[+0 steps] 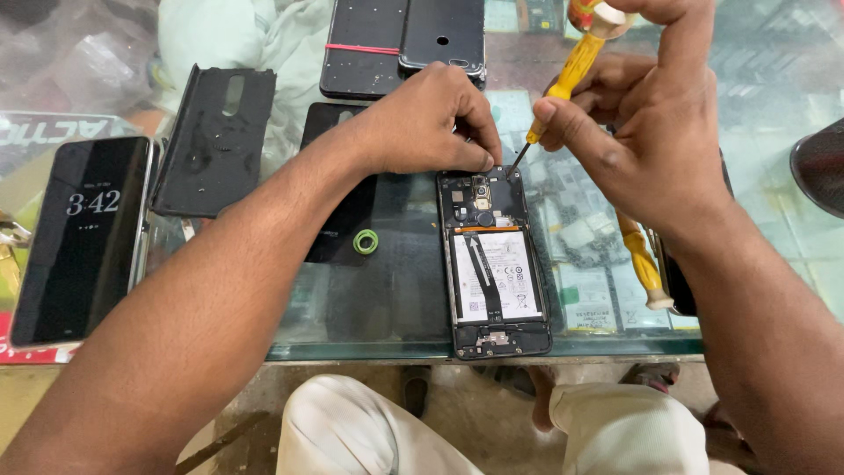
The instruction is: The person uses a yellow-handled screwdriver to remove screws from the internal frame of a disassembled smartphone. They switch to a black-handled screwdriver to adjust a small component near the camera module, then return to the yellow screwdriver to continue unscrewing the upper section of the device.
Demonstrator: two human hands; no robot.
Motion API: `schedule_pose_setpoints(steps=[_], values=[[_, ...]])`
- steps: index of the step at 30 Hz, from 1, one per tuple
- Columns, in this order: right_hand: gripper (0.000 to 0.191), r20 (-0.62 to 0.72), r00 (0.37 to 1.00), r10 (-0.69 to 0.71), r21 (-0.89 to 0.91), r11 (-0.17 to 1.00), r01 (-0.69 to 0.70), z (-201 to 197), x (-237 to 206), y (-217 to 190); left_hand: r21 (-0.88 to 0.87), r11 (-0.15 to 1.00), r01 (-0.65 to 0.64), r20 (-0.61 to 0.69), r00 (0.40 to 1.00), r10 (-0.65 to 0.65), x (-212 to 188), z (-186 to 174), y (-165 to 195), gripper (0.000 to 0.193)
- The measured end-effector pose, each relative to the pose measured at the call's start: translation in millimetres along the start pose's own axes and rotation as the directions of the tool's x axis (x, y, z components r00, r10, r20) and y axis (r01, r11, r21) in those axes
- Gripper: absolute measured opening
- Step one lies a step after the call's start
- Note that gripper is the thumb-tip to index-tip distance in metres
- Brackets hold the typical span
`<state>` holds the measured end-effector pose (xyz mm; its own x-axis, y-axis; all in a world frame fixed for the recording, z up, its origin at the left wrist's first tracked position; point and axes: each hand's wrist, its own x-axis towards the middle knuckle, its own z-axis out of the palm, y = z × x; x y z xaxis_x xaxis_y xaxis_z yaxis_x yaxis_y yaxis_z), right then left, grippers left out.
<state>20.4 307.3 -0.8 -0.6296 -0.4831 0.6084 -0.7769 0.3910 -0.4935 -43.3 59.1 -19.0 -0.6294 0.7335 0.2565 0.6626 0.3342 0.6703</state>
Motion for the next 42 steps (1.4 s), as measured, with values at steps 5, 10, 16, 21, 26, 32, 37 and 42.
schedule_pose_setpoints(steps=[5, 10, 16, 21, 26, 32, 37, 42], values=[[0.058, 0.017, 0.999, -0.049, -0.021, 0.999, 0.049, 0.4, -1.1, 1.7, -0.011, 1.000, 0.004, 0.004, 1.000, -0.004, -1.1, 0.1, 0.2, 0.014], [0.058, 0.008, 1.000, -0.002, 0.017, 1.000, 0.002, 0.3, -3.1, 0.7, -0.016, 1.000, 0.004, -0.001, 1.000, -0.005, -0.6, 1.1, 0.2, 0.015], [0.059, 0.004, 1.000, -0.009, -0.005, 1.000, 0.009, 0.1, -3.0, 1.2, -0.006, 1.000, -0.011, -0.002, 1.000, 0.011, -0.6, 1.1, 1.8, 0.016], [0.058, 0.003, 1.000, -0.024, -0.026, 0.999, 0.024, -0.9, -4.2, 0.8, -0.037, 0.999, 0.023, 0.004, 1.000, -0.023, -1.4, 1.3, 4.1, 0.015], [0.060, 0.011, 0.998, -0.067, -0.105, 0.992, 0.068, -3.1, -1.7, -0.7, -0.025, 0.999, 0.022, 0.002, 1.000, -0.022, 0.9, 1.4, 4.3, 0.015], [0.072, -0.035, 0.992, -0.124, -0.115, 0.986, 0.119, -1.0, -4.2, -4.2, -0.020, 1.000, 0.012, 0.000, 1.000, -0.012, 0.7, 3.2, 3.2, 0.015], [0.076, -0.040, 0.994, -0.106, 0.047, 0.993, 0.108, 0.6, -6.4, -1.9, -0.041, 0.999, 0.004, 0.015, 1.000, -0.004, 1.2, 2.2, 1.4, 0.015], [0.070, 0.021, 0.989, -0.148, 0.038, 0.988, 0.147, 1.0, -3.5, -4.4, -0.021, 1.000, -0.007, 0.003, 1.000, 0.007, 2.2, 2.8, 1.6, 0.014]])
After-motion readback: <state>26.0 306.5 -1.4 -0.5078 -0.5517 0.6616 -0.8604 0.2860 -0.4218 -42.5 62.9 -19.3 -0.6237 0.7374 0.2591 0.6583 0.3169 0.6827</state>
